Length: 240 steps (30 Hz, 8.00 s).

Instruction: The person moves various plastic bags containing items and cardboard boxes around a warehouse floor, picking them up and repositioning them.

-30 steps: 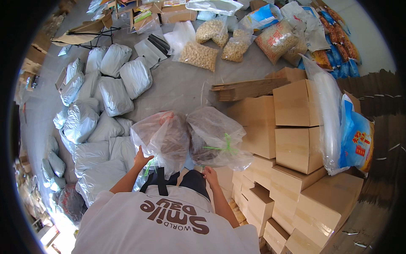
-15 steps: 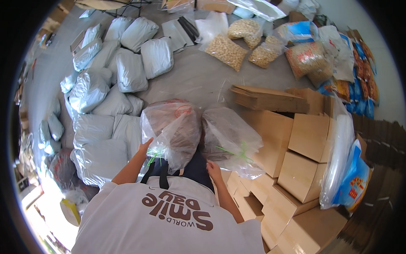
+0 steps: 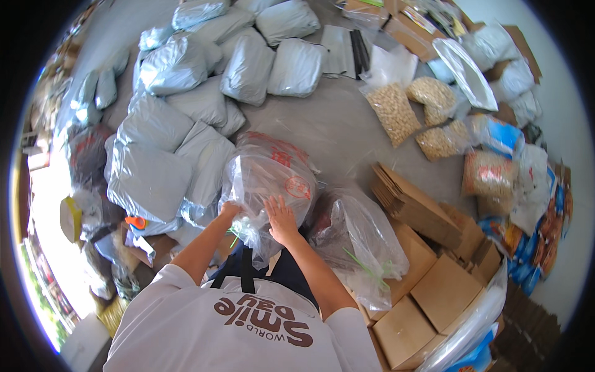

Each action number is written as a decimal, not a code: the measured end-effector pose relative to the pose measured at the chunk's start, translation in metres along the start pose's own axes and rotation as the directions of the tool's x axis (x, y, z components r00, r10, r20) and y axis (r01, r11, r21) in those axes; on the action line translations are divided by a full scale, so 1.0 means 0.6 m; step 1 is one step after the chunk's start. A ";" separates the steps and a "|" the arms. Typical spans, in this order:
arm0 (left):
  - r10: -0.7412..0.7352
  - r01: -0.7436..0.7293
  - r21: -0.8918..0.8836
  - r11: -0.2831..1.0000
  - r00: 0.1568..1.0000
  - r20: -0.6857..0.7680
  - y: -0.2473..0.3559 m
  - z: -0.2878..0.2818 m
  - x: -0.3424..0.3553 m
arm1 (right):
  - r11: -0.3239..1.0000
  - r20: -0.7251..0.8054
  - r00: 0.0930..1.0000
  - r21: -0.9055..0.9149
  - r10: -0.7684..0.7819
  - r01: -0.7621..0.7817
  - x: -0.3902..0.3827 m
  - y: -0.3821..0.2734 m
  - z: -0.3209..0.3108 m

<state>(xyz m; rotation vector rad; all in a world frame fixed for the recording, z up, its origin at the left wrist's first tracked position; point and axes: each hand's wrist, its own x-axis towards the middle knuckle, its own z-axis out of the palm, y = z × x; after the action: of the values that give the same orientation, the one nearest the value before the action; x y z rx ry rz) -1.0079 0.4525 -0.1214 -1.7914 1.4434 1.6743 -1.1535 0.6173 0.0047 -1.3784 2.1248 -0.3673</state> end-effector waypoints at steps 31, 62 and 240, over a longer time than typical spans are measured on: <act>-0.024 0.242 -0.966 -0.095 0.969 0.245 -0.135 0.061 -0.404 | 0.869 0.179 0.947 0.470 -0.268 0.157 -0.195 -0.059 -0.011; -0.116 0.136 -0.804 -0.580 0.962 0.246 -0.314 -0.023 -0.769 | 0.873 0.698 0.524 0.381 -0.487 0.305 -0.276 -0.399 -0.092; -0.941 -0.699 -0.630 -0.339 0.253 0.225 -2.093 -0.937 -0.865 | -0.322 0.161 -0.615 0.735 -0.772 0.597 -0.766 -3.008 1.640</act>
<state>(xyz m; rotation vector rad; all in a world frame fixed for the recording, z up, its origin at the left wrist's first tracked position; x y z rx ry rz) 0.4105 0.8244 -0.0141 1.6622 1.0535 -0.3002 0.9132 0.3314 0.2941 -2.2496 -0.5282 -0.4374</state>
